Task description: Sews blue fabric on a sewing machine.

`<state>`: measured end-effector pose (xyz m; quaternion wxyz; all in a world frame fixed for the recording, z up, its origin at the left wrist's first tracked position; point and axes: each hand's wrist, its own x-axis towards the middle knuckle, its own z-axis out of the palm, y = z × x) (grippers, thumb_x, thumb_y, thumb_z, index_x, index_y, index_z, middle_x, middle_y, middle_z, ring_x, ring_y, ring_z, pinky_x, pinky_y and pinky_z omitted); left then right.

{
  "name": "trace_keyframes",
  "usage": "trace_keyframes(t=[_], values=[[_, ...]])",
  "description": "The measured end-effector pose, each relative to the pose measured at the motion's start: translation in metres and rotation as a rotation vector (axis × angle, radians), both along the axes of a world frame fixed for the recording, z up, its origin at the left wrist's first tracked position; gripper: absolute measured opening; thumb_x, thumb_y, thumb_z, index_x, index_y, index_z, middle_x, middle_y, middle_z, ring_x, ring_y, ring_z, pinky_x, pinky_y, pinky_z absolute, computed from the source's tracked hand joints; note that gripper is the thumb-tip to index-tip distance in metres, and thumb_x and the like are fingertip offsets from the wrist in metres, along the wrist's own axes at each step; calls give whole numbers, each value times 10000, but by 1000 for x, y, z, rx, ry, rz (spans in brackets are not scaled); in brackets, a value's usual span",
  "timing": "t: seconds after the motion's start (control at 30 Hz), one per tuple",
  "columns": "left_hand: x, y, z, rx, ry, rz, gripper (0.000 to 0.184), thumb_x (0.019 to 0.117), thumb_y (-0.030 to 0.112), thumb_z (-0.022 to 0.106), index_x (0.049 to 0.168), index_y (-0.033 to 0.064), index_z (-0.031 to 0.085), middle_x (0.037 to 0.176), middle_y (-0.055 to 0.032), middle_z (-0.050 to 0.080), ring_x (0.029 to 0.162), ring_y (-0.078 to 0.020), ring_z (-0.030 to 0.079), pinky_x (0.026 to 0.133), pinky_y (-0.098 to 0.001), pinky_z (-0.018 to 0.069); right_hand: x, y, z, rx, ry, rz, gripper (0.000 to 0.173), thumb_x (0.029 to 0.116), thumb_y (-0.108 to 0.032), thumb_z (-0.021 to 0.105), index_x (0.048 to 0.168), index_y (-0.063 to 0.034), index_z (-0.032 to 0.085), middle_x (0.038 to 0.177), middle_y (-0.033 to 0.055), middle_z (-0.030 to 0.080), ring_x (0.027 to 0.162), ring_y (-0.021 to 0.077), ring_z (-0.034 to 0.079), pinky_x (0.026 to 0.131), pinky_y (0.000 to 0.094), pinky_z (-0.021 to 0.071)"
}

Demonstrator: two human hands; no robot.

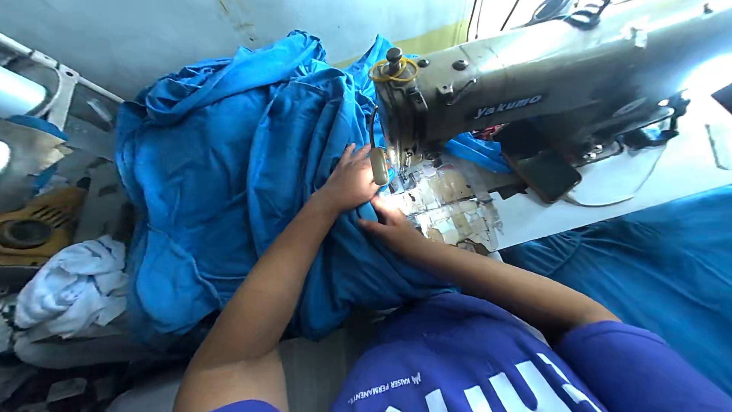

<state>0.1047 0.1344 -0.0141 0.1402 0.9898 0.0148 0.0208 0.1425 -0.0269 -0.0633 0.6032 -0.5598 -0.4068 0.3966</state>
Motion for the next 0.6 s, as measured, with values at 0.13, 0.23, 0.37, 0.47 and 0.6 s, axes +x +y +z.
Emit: trace_keyframes(t=[0.13, 0.23, 0.37, 0.47, 0.6], values=[[14, -16, -40, 94, -146, 78, 252, 959, 172, 655, 1098, -21, 739, 1172, -248, 700, 1237, -418, 610, 1163, -598, 329, 40, -80, -1, -82, -97, 145, 440, 1012, -103, 579, 1406, 90, 542, 1468, 217, 543, 1291, 172, 600, 1073, 291, 502], [11, -35, -47, 21, -221, 181, 173, 938, 124, 686, 1010, -20, 750, 997, -212, 728, 1048, -388, 677, 1023, -523, 472, 65, -117, -1, -141, -71, 34, 372, 1033, -102, 541, 1366, 63, 574, 1254, 135, 692, 1035, 95, 706, 915, 257, 584], [9, -69, -41, 106, -138, 234, 195, 982, 54, 615, 1091, -41, 745, 1083, -229, 717, 1073, -416, 669, 1015, -563, 470, 75, -131, 1, -190, -24, -27, 326, 1040, -82, 525, 1332, 46, 593, 1178, 92, 728, 953, 99, 735, 848, 265, 616], [11, -84, -47, 418, -77, 260, 194, 921, -74, 562, 1017, -77, 730, 1117, -251, 695, 1073, -429, 667, 971, -620, 471, 77, -128, 1, -193, -74, 12, 321, 1035, -112, 554, 1317, 33, 603, 1138, 68, 731, 937, 72, 726, 839, 242, 607], [23, -60, -47, 289, 59, 359, 288, 1006, -13, 487, 1208, -72, 685, 1264, -276, 650, 1230, -457, 594, 1005, -586, 483, 82, -124, 7, -233, -67, 75, 321, 1032, -103, 566, 1325, 27, 594, 1100, 63, 732, 902, 57, 720, 811, 225, 603]])
